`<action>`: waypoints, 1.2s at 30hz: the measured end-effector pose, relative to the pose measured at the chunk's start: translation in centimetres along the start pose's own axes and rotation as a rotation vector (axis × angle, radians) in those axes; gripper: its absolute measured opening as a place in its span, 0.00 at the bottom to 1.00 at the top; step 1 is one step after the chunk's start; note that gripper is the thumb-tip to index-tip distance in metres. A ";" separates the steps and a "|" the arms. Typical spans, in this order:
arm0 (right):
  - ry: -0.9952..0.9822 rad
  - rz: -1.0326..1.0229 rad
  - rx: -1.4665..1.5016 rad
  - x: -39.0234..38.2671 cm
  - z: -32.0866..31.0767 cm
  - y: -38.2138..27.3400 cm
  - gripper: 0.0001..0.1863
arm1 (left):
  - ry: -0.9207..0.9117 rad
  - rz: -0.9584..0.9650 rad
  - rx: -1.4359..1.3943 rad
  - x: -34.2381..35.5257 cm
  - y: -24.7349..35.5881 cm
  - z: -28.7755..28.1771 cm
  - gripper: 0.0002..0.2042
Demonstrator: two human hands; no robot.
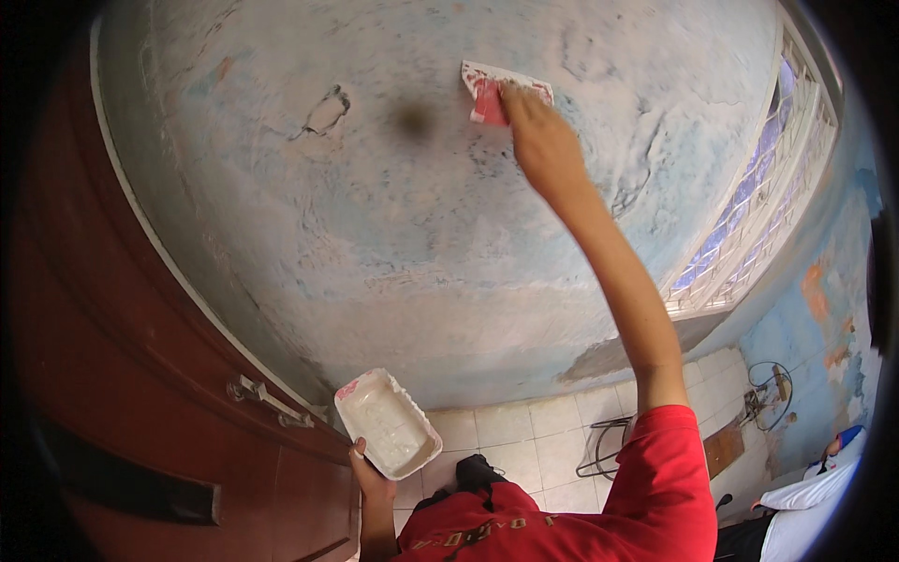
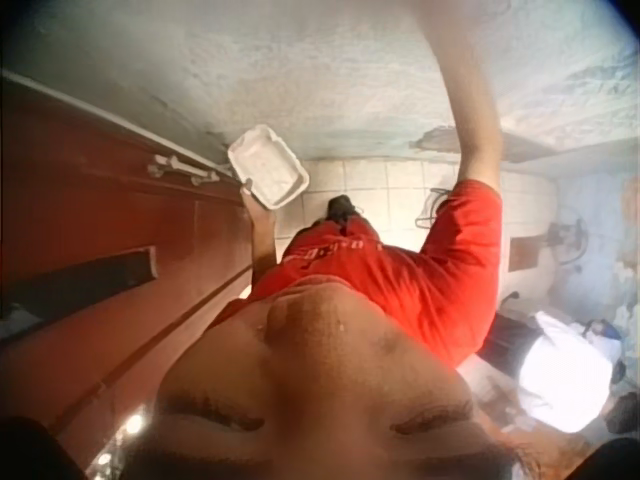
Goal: The person applies white plaster to a wall using a putty knife, repeatedly loading the knife from a container and smoothing the material over a damaged section of the wall.
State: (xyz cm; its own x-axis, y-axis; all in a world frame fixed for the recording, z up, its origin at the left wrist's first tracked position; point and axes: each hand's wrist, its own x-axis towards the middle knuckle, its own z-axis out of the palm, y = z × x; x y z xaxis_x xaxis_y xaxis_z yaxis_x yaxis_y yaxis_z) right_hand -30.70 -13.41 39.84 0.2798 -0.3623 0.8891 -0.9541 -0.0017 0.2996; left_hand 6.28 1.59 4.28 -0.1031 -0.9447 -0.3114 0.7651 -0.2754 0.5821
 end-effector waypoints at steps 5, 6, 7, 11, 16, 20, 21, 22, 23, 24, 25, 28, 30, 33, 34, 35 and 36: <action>-0.251 -0.085 -0.006 -12.1 4.9 -6.5 0.28 | -0.013 -0.048 -0.017 -0.3 -0.3 0.2 0.34; -0.291 -0.066 0.117 -12.8 4.7 -7.5 0.25 | -0.007 -0.040 -0.019 -0.3 -0.1 -0.1 0.34; -0.288 -0.069 0.125 -12.6 4.8 -7.4 0.25 | -0.030 -0.036 -0.006 -0.3 0.1 -0.4 0.34; -0.218 0.063 0.179 -2.1 0.9 -4.7 0.12 | -0.037 -0.042 -0.022 0.0 -0.1 -1.0 0.35; 0.113 -0.099 0.014 8.8 -1.7 0.2 0.15 | -0.036 -0.035 -0.042 -0.1 -0.1 -0.1 0.33; -0.052 -0.191 -0.164 -1.6 4.1 -3.3 0.22 | 0.032 -0.009 -0.051 0.1 -0.4 -0.6 0.32; -0.111 -0.221 -0.117 -5.6 5.3 -4.7 0.24 | 0.038 -0.012 -0.050 0.2 -0.4 -0.6 0.32; -0.204 -0.229 -0.053 -9.3 5.3 -6.0 0.24 | 0.035 -0.013 -0.045 0.2 -0.6 -0.4 0.32; -0.324 -0.223 0.020 -12.3 5.4 -6.5 0.24 | 0.023 -0.017 -0.040 0.3 -1.0 -0.3 0.32; -0.537 -0.139 0.125 -13.1 4.6 -7.2 0.23 | 0.022 -0.021 -0.037 0.3 -0.8 -0.5 0.32; -0.539 -0.135 0.123 -13.0 4.2 -6.9 0.23 | 0.018 -0.023 -0.030 0.3 -0.6 -0.7 0.33; -0.314 0.048 0.135 -9.9 1.9 -3.4 0.22 | 0.018 -0.025 -0.010 -0.1 0.2 0.1 0.34; -0.084 0.069 0.043 -5.6 -0.7 0.8 0.23 | 0.028 -0.042 0.010 -0.3 0.3 0.3 0.34; 0.029 0.055 -0.084 -4.3 -1.3 4.0 0.24 | 0.008 -0.061 0.015 0.0 0.2 0.0 0.34; -0.092 0.127 -0.097 -6.5 0.1 3.8 0.25 | 0.011 -0.064 0.009 0.0 0.3 -0.2 0.34; -0.214 0.202 -0.118 -9.1 1.3 3.6 0.25 | 0.008 -0.073 0.004 0.1 0.2 -0.2 0.34; -0.229 0.172 -0.083 -12.3 2.3 2.3 0.26 | 0.003 -0.072 0.006 0.2 0.4 0.0 0.34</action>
State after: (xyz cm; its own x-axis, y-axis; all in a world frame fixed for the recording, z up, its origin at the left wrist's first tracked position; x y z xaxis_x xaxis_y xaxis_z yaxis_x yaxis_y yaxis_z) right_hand -36.55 -11.15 28.82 0.0745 -0.5512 0.8311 -0.9708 0.1505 0.1868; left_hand 6.56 1.29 4.40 -0.1556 -0.9218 -0.3550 0.7521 -0.3435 0.5625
